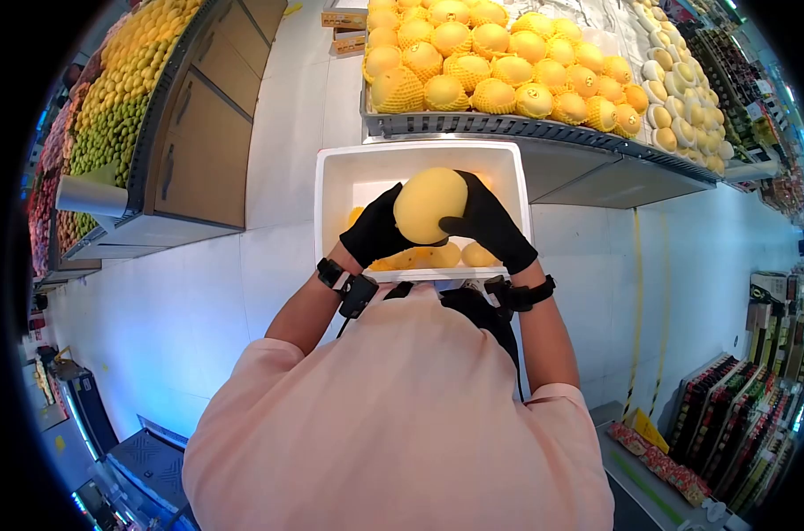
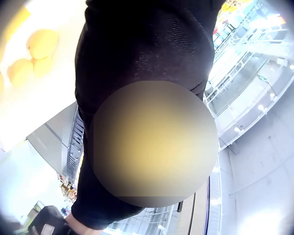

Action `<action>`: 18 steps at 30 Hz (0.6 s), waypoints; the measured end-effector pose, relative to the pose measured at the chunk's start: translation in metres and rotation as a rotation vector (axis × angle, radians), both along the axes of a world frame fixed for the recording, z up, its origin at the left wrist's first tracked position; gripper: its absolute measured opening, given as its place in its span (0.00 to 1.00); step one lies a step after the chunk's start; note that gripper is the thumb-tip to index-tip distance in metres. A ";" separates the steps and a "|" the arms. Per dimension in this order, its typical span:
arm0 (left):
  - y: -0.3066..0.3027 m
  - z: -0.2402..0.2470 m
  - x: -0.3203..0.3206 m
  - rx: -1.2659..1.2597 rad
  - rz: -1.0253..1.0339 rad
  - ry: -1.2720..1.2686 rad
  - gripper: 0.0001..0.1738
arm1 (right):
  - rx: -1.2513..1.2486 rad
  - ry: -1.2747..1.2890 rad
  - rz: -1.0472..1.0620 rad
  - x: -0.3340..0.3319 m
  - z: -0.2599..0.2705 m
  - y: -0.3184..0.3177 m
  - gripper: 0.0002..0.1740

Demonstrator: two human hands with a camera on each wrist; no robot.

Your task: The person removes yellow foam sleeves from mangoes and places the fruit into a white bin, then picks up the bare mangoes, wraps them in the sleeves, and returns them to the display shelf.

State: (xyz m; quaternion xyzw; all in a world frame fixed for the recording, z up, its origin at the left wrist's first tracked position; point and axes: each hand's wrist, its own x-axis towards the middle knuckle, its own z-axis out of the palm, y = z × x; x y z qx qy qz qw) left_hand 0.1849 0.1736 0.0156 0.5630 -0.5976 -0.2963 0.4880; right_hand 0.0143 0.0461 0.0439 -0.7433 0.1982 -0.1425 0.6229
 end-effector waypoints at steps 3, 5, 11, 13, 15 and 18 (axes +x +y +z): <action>-0.001 0.009 -0.006 0.037 -0.079 0.109 0.34 | 0.162 -0.055 0.018 -0.004 0.010 0.004 0.42; -0.005 0.007 -0.007 0.080 -0.156 0.177 0.34 | 0.088 -0.028 -0.001 -0.011 0.000 0.002 0.40; -0.010 -0.016 -0.006 0.616 -0.162 1.582 0.34 | 0.129 -0.058 -0.138 -0.022 -0.034 -0.002 0.36; -0.010 -0.050 0.007 0.715 -0.069 1.724 0.36 | 0.345 -0.133 -0.189 -0.027 -0.064 -0.013 0.35; -0.001 -0.092 0.032 0.710 0.178 1.612 0.31 | 0.666 -0.231 -0.220 -0.036 -0.063 -0.014 0.35; 0.021 -0.187 0.081 0.641 0.557 1.589 0.18 | 0.904 -0.309 -0.223 -0.050 -0.054 -0.023 0.37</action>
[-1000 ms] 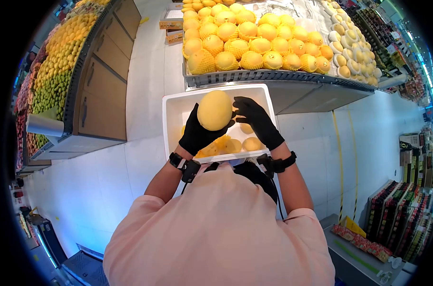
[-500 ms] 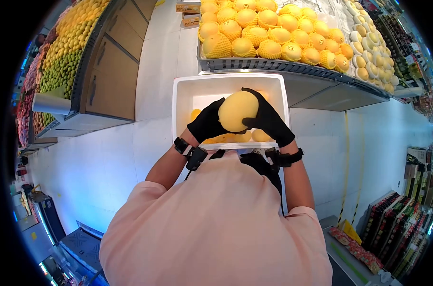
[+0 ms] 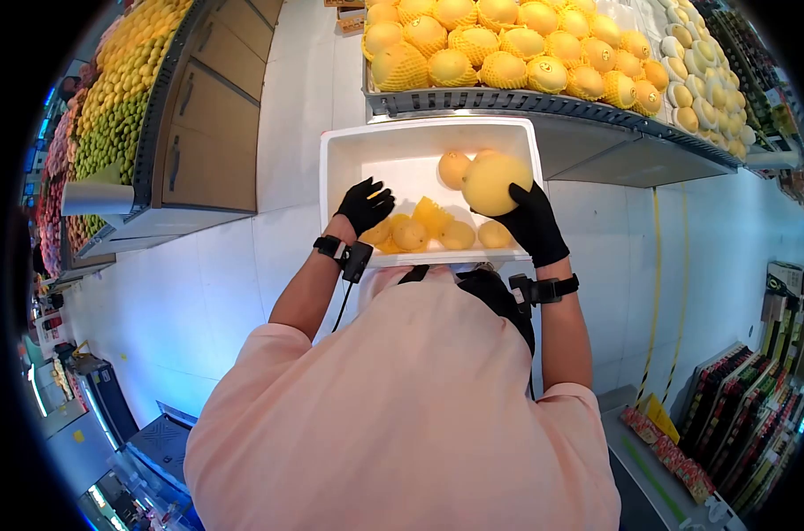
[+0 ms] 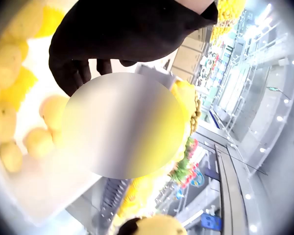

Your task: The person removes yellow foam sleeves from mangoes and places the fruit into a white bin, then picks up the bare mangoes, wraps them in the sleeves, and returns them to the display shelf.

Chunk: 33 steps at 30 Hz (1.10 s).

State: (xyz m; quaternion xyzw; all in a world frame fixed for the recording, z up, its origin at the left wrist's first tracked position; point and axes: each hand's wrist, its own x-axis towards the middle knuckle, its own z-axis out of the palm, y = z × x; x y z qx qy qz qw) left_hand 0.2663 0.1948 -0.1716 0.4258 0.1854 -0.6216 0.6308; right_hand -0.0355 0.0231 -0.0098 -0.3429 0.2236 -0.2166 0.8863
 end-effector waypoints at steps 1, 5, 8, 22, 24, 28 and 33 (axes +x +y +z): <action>0.009 -0.027 0.016 0.051 0.051 -0.029 0.14 | 0.003 -0.028 -0.011 -0.005 -0.002 -0.003 0.37; 0.036 -0.091 0.057 0.150 -0.285 -0.395 0.10 | -0.227 0.114 -0.038 -0.022 0.001 -0.005 0.37; 0.052 -0.077 0.044 0.211 -0.907 -1.464 0.12 | -0.198 0.194 -0.149 -0.018 0.017 0.002 0.34; 0.031 -0.239 0.084 0.496 -1.428 -1.632 0.12 | -1.463 0.977 -0.172 -0.044 0.014 -0.011 0.28; 0.031 -0.241 0.081 0.492 -1.427 -1.583 0.12 | -1.439 1.026 -0.163 -0.051 0.011 -0.009 0.29; 0.026 -0.241 0.081 0.490 -1.410 -1.548 0.13 | -0.760 0.704 -0.369 -0.052 0.014 -0.005 0.32; 0.020 -0.243 0.079 0.462 -1.269 -1.562 0.13 | -0.158 0.401 -0.471 -0.052 0.012 -0.006 0.32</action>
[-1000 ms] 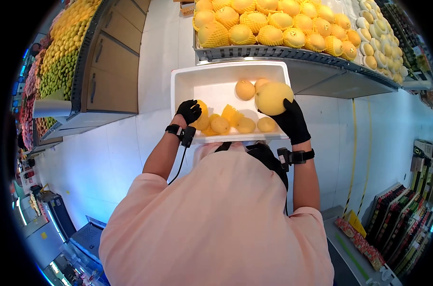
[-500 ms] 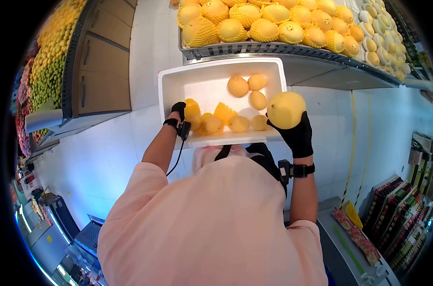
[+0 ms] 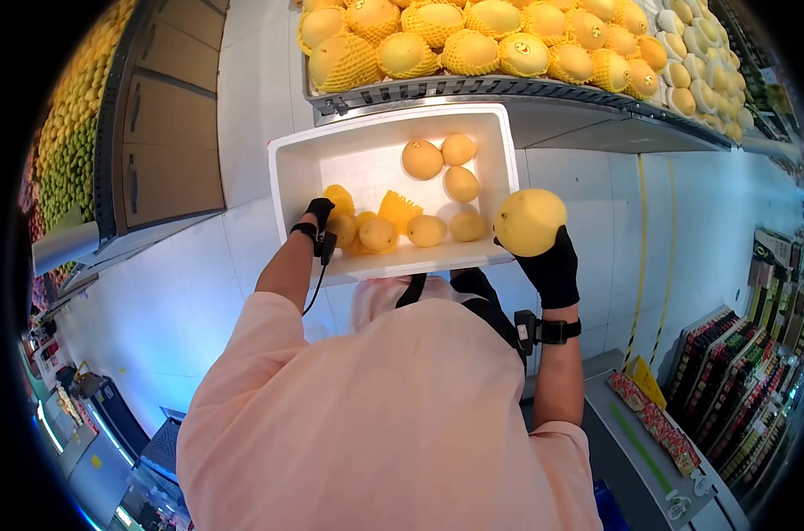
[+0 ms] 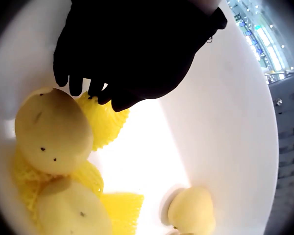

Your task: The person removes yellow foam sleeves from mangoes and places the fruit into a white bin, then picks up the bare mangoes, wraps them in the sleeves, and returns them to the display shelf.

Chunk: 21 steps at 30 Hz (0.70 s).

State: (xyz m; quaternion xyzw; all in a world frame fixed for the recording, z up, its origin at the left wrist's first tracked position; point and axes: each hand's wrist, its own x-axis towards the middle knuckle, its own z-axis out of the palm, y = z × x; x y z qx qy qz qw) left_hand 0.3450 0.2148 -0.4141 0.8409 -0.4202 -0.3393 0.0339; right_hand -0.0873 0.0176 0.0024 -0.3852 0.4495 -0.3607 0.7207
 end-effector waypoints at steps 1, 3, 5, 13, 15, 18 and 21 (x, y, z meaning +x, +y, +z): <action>-0.002 0.002 -0.001 -0.053 0.013 -0.022 0.13 | -0.171 0.167 0.050 -0.002 -0.004 0.000 0.31; -0.007 0.028 -0.007 -0.183 0.014 -0.144 0.12 | -0.578 0.547 0.198 -0.002 -0.010 -0.002 0.30; -0.022 0.077 -0.019 -0.305 0.000 -0.318 0.10 | -0.569 0.500 0.175 0.005 -0.011 -0.002 0.29; -0.056 0.183 -0.055 -0.784 0.762 0.811 0.11 | -0.404 0.249 0.400 0.009 -0.017 -0.007 0.33; -0.063 0.217 -0.066 -0.805 0.746 0.951 0.12 | 0.336 -0.534 0.254 0.005 -0.040 -0.011 0.36; -0.067 0.276 -0.085 -0.826 0.794 1.179 0.15 | 0.256 -0.488 0.352 0.019 -0.039 -0.009 0.38; -0.066 0.312 -0.103 -0.849 0.733 1.444 0.15 | 0.338 -0.576 0.409 0.044 -0.028 0.003 0.34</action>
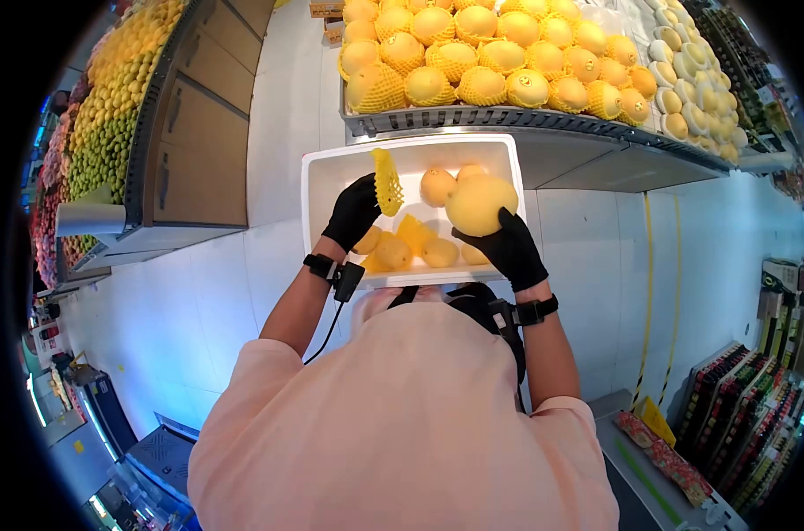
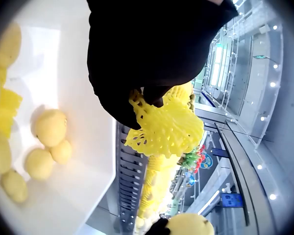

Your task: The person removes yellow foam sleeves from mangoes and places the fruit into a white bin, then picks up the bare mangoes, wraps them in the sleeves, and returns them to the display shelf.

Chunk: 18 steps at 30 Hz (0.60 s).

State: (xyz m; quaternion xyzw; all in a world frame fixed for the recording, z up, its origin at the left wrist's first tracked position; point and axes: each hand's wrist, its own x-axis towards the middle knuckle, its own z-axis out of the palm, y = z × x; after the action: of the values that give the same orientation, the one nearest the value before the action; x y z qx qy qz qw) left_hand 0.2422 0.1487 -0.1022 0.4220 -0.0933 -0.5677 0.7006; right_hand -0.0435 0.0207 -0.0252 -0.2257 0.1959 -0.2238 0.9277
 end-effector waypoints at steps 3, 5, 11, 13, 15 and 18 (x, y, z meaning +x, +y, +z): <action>-0.002 0.015 -0.019 -0.089 -0.047 0.216 0.17 | 0.003 -0.020 0.027 0.022 0.002 0.009 0.30; -0.002 0.023 -0.030 -0.140 -0.086 0.268 0.17 | 0.180 -0.117 0.041 0.028 0.010 0.012 0.34; -0.006 0.049 -0.057 -0.167 -0.226 -0.042 0.21 | -0.178 0.045 -0.020 0.044 -0.007 0.019 0.31; 0.000 0.065 -0.062 -0.207 -0.204 -0.191 0.23 | -0.180 0.053 -0.066 0.042 -0.003 0.019 0.31; 0.004 0.086 -0.062 -0.065 -0.248 -0.464 0.24 | -0.200 0.047 -0.105 0.041 0.001 0.020 0.31; 0.003 0.083 -0.054 0.015 -0.175 -0.436 0.26 | -0.213 0.004 -0.149 0.040 0.008 0.022 0.33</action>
State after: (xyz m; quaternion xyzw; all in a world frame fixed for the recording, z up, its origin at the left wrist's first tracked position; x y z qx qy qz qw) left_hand 0.1880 0.1518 -0.0189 0.5300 -0.2744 -0.5226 0.6089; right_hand -0.0030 0.0429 -0.0168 -0.3082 0.1889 -0.3110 0.8790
